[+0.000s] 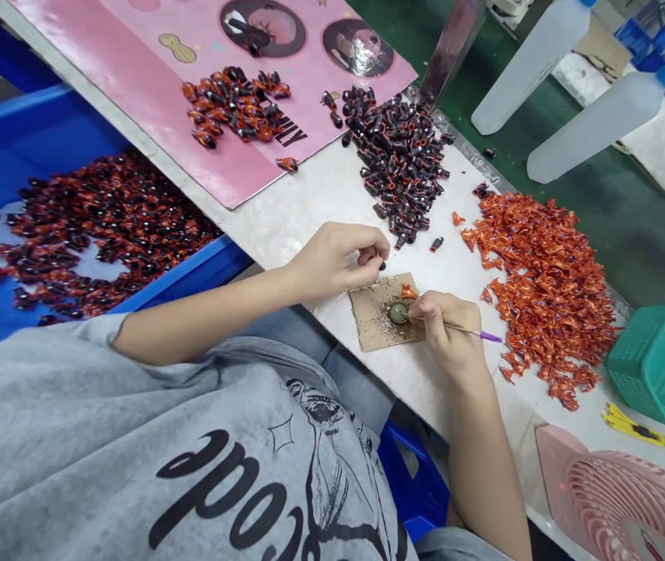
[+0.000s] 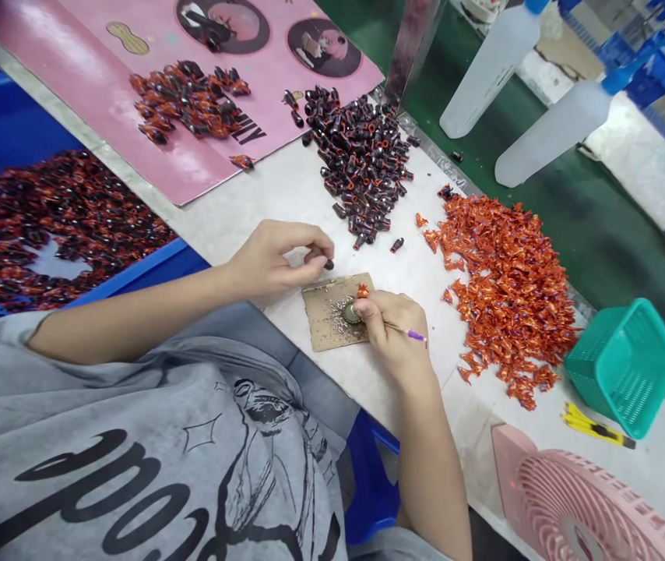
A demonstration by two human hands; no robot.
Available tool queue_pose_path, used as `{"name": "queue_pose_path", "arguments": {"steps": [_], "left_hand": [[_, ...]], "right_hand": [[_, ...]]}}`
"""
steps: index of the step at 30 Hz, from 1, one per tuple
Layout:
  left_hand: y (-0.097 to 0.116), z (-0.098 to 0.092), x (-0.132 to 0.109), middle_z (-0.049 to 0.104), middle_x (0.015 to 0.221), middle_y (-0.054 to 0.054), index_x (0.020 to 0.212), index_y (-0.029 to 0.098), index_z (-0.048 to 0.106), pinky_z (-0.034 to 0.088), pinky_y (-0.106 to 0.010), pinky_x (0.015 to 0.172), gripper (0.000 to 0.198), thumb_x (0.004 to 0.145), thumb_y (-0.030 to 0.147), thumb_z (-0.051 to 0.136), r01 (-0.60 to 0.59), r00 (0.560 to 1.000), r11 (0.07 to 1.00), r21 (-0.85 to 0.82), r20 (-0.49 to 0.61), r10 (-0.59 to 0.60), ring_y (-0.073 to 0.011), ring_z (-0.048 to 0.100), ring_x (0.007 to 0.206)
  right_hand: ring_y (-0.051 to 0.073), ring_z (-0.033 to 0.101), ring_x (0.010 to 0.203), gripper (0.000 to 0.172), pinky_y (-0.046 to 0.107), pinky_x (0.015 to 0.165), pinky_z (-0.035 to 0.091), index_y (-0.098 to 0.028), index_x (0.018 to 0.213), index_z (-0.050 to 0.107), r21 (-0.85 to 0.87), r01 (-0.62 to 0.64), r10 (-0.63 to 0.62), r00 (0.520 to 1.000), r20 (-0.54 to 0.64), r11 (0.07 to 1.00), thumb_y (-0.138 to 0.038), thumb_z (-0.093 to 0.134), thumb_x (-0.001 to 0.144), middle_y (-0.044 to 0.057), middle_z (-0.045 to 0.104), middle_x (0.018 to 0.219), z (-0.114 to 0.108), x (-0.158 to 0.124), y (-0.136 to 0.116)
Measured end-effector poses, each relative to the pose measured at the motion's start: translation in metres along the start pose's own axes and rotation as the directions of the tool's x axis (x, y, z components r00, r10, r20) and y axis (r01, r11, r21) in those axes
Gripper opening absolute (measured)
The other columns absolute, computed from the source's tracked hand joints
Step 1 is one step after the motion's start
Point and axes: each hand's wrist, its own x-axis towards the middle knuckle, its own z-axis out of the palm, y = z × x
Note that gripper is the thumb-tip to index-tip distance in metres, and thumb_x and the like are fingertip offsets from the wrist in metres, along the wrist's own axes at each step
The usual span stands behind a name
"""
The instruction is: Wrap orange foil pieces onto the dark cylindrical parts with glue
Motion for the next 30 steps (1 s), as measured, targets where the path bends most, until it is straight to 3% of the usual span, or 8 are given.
{"name": "queue_pose_path", "arguments": {"steps": [2,4,7,9,14,19,27,30], "left_hand": [[0.006,0.003,-0.010,0.068,0.067,-0.001,0.078,0.015,0.067,0.050,-0.025,0.062,0.009,0.079,0.023,0.065,0.136,0.987,0.934,-0.330,-0.035,-0.156,-0.0127,0.062,0.061],[0.010,0.009,-0.017,0.070,0.067,-0.002,0.076,0.014,0.069,0.054,-0.025,0.061,0.017,0.077,0.030,0.075,0.238,0.953,0.765,-0.598,-0.009,-0.303,-0.0137,0.066,0.061],[0.013,0.020,-0.020,0.070,0.064,-0.002,0.074,0.014,0.075,0.056,-0.024,0.060,0.029,0.069,0.040,0.088,0.298,0.916,0.540,-0.788,0.077,-0.393,-0.0122,0.066,0.057],[0.013,0.027,-0.020,0.068,0.065,-0.001,0.076,0.016,0.079,0.054,-0.022,0.056,0.031,0.067,0.043,0.090,0.302,0.920,0.476,-0.826,0.121,-0.374,-0.0101,0.065,0.055],[0.006,0.036,-0.019,0.070,0.083,-0.004,0.082,0.023,0.084,0.050,-0.020,0.052,0.022,0.071,0.041,0.089,0.283,0.936,0.483,-0.828,0.128,-0.329,-0.0077,0.065,0.059],[0.004,0.036,-0.019,0.074,0.094,-0.006,0.093,0.026,0.084,0.055,-0.023,0.064,0.020,0.077,0.038,0.085,0.271,0.940,0.505,-0.819,0.111,-0.324,-0.0111,0.068,0.073],[0.010,0.035,-0.018,0.076,0.085,-0.002,0.088,0.027,0.084,0.061,-0.023,0.064,0.021,0.069,0.033,0.091,0.337,0.904,0.396,-0.854,0.177,-0.388,-0.0107,0.071,0.064],[0.011,0.035,-0.018,0.078,0.087,-0.003,0.082,0.026,0.084,0.062,-0.025,0.066,0.020,0.065,0.032,0.093,0.357,0.891,0.372,-0.857,0.192,-0.412,-0.0120,0.073,0.066]], "right_hand": [[0.013,0.057,0.050,0.069,0.027,0.054,0.043,-0.022,0.055,0.058,0.006,-0.020,0.020,1.000,-0.019,1.000,-0.069,0.030,0.097,0.003,0.061,0.053,0.001,0.000,0.000],[0.013,0.057,0.049,0.069,0.027,0.054,0.042,-0.022,0.054,0.058,-0.007,-0.040,0.040,0.998,-0.055,0.999,-0.069,0.031,0.097,0.003,0.061,0.052,0.002,0.000,-0.001],[0.013,0.056,0.049,0.070,0.026,0.053,0.041,-0.022,0.054,0.058,-0.026,-0.093,0.089,0.990,-0.107,0.995,-0.072,0.031,0.095,0.003,0.061,0.052,0.004,0.000,-0.001],[0.013,0.056,0.049,0.072,0.027,0.052,0.040,-0.022,0.055,0.058,-0.038,-0.153,0.145,0.977,-0.156,0.988,-0.076,0.030,0.093,0.003,0.061,0.052,0.005,-0.001,0.000],[0.010,0.050,0.045,0.074,0.026,0.048,0.034,-0.021,0.059,0.063,0.073,-0.267,0.276,0.942,-0.189,0.961,-0.082,0.034,0.087,-0.001,0.054,0.048,0.003,-0.002,0.003],[0.007,0.042,0.039,0.075,0.025,0.043,0.031,-0.018,0.055,0.066,0.180,-0.305,0.335,0.927,-0.169,0.935,-0.084,0.042,0.083,-0.002,0.050,0.042,0.001,-0.002,0.001],[0.007,0.044,0.034,0.071,0.024,0.039,0.031,-0.019,0.051,0.069,0.117,-0.246,0.266,0.940,-0.214,0.962,-0.075,0.047,0.088,-0.001,0.052,0.037,0.000,-0.002,-0.005],[0.007,0.047,0.035,0.068,0.023,0.038,0.033,-0.020,0.051,0.071,0.134,-0.203,0.236,0.917,-0.322,0.970,-0.070,0.049,0.091,0.000,0.054,0.038,0.000,-0.003,-0.009]]}}
